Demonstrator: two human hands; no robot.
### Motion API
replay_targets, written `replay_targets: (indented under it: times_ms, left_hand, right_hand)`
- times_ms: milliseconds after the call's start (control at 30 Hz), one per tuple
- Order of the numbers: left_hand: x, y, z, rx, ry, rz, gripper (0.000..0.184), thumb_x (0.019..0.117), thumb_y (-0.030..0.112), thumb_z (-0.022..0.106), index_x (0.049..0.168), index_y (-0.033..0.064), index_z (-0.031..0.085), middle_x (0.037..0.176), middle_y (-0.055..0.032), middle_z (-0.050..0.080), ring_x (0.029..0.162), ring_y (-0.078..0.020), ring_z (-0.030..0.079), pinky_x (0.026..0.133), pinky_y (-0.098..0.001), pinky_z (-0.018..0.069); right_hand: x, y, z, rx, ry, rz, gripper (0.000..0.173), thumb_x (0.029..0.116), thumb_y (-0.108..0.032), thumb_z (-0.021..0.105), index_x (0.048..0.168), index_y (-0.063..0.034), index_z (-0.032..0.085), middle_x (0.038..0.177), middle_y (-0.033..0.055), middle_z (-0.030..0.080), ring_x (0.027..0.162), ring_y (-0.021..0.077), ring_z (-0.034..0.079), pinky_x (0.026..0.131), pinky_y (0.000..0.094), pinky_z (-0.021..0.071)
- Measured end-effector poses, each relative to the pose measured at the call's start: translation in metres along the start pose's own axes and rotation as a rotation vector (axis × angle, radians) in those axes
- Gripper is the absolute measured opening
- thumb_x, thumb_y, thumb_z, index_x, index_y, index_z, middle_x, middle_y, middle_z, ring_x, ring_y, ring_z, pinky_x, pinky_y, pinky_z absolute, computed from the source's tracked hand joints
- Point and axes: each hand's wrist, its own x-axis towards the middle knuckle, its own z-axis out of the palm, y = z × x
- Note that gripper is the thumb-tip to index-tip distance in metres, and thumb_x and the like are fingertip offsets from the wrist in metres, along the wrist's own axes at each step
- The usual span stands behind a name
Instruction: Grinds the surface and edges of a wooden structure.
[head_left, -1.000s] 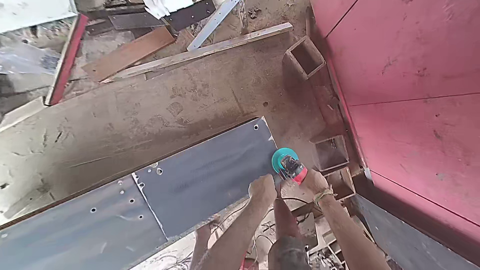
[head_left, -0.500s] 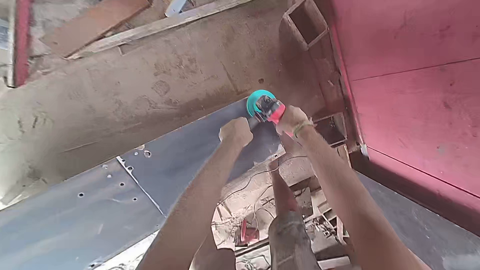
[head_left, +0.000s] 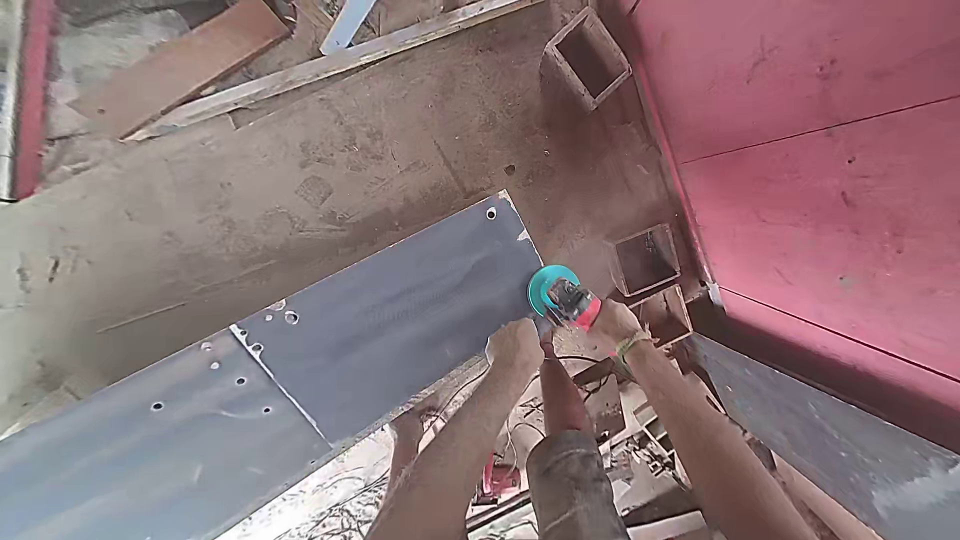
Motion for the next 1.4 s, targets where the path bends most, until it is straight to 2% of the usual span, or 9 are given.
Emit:
replay_targets:
  times_ms: [200, 333, 500, 633, 733, 833, 1000, 1233, 1400]
  left_hand:
    - [0.005, -0.014, 0.036, 0.115, 0.07, -0.033, 0.045, 0.0785, 0.024, 0.073, 0.12, 0.0074, 0.068, 0.122, -0.0165, 0.072, 0.11, -0.0369, 0.07, 0.085, -0.0578, 0.0574]
    - [-0.022, -0.046, 0.013, 0.161, 0.059, -0.038, 0.04, 0.0879, 0.03, 0.07, 0.121, 0.0079, 0.067, 0.118, -0.0164, 0.072, 0.109, -0.0371, 0.07, 0.082, -0.0573, 0.0581]
    - [-0.059, -0.127, -0.003, 0.166, 0.088, -0.133, 0.047, 0.0926, 0.048, 0.066, 0.12, 0.0095, 0.068, 0.119, -0.0159, 0.072, 0.11, -0.0361, 0.071, 0.083, -0.0565, 0.0585]
    - [-0.09, -0.202, 0.007, 0.15, 0.089, -0.201, 0.045, 0.0895, 0.041, 0.071, 0.122, 0.0102, 0.068, 0.119, -0.0166, 0.073, 0.109, -0.0374, 0.071, 0.084, -0.0589, 0.0578]
    - [-0.1, -0.265, 0.038, 0.102, 0.118, -0.332, 0.043, 0.0876, 0.035, 0.072, 0.122, 0.0105, 0.067, 0.117, -0.0174, 0.073, 0.105, -0.0381, 0.072, 0.08, -0.0595, 0.0587]
    - [-0.094, -0.306, 0.062, 0.032, 0.182, -0.432, 0.049, 0.0814, 0.033, 0.069, 0.122, 0.005, 0.066, 0.113, -0.0204, 0.074, 0.1, -0.0415, 0.073, 0.078, -0.0654, 0.057]
    - [-0.071, -0.247, -0.003, 0.019, 0.215, -0.322, 0.041, 0.093, 0.033, 0.066, 0.126, 0.0091, 0.066, 0.119, -0.0191, 0.072, 0.109, -0.0392, 0.071, 0.084, -0.0613, 0.0572]
    - [-0.028, -0.076, -0.104, 0.169, 0.237, -0.121, 0.035, 0.0861, 0.028, 0.071, 0.115, 0.0088, 0.068, 0.117, -0.0166, 0.072, 0.108, -0.0362, 0.071, 0.08, -0.058, 0.0587]
    - [-0.029, -0.042, -0.126, 0.193, 0.265, -0.166, 0.037, 0.0852, 0.027, 0.073, 0.116, 0.0066, 0.068, 0.119, -0.0174, 0.071, 0.111, -0.0365, 0.07, 0.082, -0.0575, 0.0584]
  right_hand:
    - [-0.003, 0.009, 0.062, 0.193, 0.014, 0.004, 0.07, 0.0643, -0.032, 0.09, 0.125, -0.0051, 0.068, 0.119, 0.018, 0.072, 0.113, 0.0352, 0.069, 0.097, 0.0597, 0.0551]
    - [-0.014, -0.027, 0.088, 0.232, 0.005, 0.033, 0.065, 0.0662, -0.034, 0.088, 0.121, -0.005, 0.068, 0.117, 0.0168, 0.073, 0.111, 0.0334, 0.071, 0.095, 0.0585, 0.0569]
    - [-0.041, -0.104, 0.114, 0.266, -0.004, -0.101, 0.065, 0.0714, -0.034, 0.088, 0.126, -0.0042, 0.067, 0.12, 0.0188, 0.072, 0.113, 0.0353, 0.07, 0.097, 0.0599, 0.0557]
    - [-0.077, -0.165, 0.135, 0.209, -0.057, -0.278, 0.056, 0.0856, -0.044, 0.077, 0.128, -0.0081, 0.069, 0.122, 0.0184, 0.073, 0.116, 0.0365, 0.069, 0.099, 0.0634, 0.0534]
    - [-0.084, -0.215, 0.166, 0.105, -0.126, -0.382, 0.056, 0.075, -0.038, 0.081, 0.121, -0.0077, 0.071, 0.116, 0.019, 0.073, 0.109, 0.0391, 0.07, 0.09, 0.0677, 0.0555]
    - [-0.096, -0.25, 0.153, -0.001, -0.154, -0.477, 0.057, 0.0721, -0.034, 0.083, 0.12, -0.0066, 0.069, 0.115, 0.0186, 0.073, 0.108, 0.0387, 0.071, 0.087, 0.0664, 0.057]
    - [-0.074, -0.224, 0.084, 0.04, -0.073, -0.423, 0.056, 0.0729, -0.036, 0.082, 0.119, -0.0065, 0.07, 0.115, 0.0186, 0.073, 0.109, 0.0385, 0.07, 0.088, 0.0668, 0.056]
    - [0.009, -0.117, -0.018, 0.255, 0.083, -0.151, 0.066, 0.0587, -0.028, 0.093, 0.116, -0.0028, 0.069, 0.113, 0.0187, 0.072, 0.108, 0.0359, 0.07, 0.091, 0.0609, 0.0567]
    - [0.042, -0.105, -0.043, 0.242, 0.079, -0.228, 0.066, 0.0583, -0.026, 0.094, 0.114, -0.0011, 0.069, 0.111, 0.0184, 0.073, 0.107, 0.0337, 0.071, 0.09, 0.0578, 0.0569]
